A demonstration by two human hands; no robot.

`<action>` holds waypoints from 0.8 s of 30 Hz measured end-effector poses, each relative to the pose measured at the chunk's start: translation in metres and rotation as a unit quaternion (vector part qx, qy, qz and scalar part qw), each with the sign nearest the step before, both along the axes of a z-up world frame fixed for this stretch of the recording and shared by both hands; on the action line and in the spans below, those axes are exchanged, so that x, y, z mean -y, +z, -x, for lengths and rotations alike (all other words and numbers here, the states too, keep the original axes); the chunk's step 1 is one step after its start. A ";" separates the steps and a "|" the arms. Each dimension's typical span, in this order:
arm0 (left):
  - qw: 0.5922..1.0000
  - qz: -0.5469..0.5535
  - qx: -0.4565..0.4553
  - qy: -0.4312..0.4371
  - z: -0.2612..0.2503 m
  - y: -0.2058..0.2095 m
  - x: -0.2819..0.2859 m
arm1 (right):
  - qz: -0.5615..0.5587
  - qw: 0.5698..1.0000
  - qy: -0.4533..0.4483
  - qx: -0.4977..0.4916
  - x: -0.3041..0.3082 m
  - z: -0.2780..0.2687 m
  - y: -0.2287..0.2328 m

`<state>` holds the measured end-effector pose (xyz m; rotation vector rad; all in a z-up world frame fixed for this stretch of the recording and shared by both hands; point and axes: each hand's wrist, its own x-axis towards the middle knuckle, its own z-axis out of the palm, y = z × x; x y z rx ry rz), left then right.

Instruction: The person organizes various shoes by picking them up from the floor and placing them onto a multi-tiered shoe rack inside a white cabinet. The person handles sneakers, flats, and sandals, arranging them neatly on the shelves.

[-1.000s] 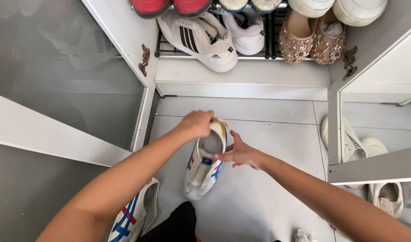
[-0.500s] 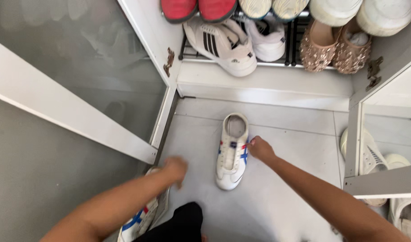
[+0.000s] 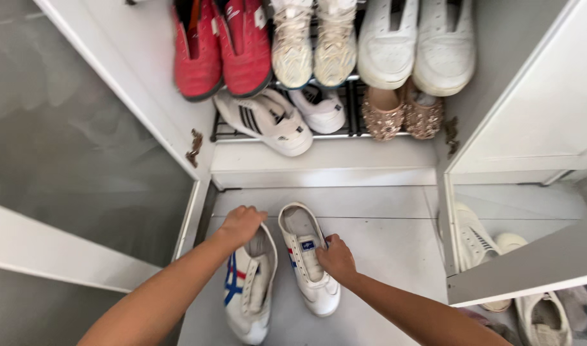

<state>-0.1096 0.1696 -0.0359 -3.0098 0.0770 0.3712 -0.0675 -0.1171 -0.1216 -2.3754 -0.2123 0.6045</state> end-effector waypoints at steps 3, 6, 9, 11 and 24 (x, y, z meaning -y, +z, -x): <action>0.992 0.080 0.034 0.088 -0.022 0.021 0.009 | 0.027 0.999 0.007 0.018 0.028 -0.004 0.004; 0.982 0.071 -0.049 0.166 -0.021 0.012 -0.003 | 0.078 0.997 0.004 -0.029 0.040 0.000 0.003; 0.971 0.086 -0.156 0.159 -0.004 -0.049 -0.024 | 0.113 0.986 -0.028 -0.117 0.046 0.016 -0.019; 0.892 0.238 -0.253 0.290 0.007 -0.099 -0.019 | 0.100 0.969 -0.107 -0.197 0.044 0.029 -0.034; 0.505 0.655 -0.187 0.531 0.048 -0.139 0.062 | -0.065 0.911 -0.337 -0.229 0.064 0.011 -0.026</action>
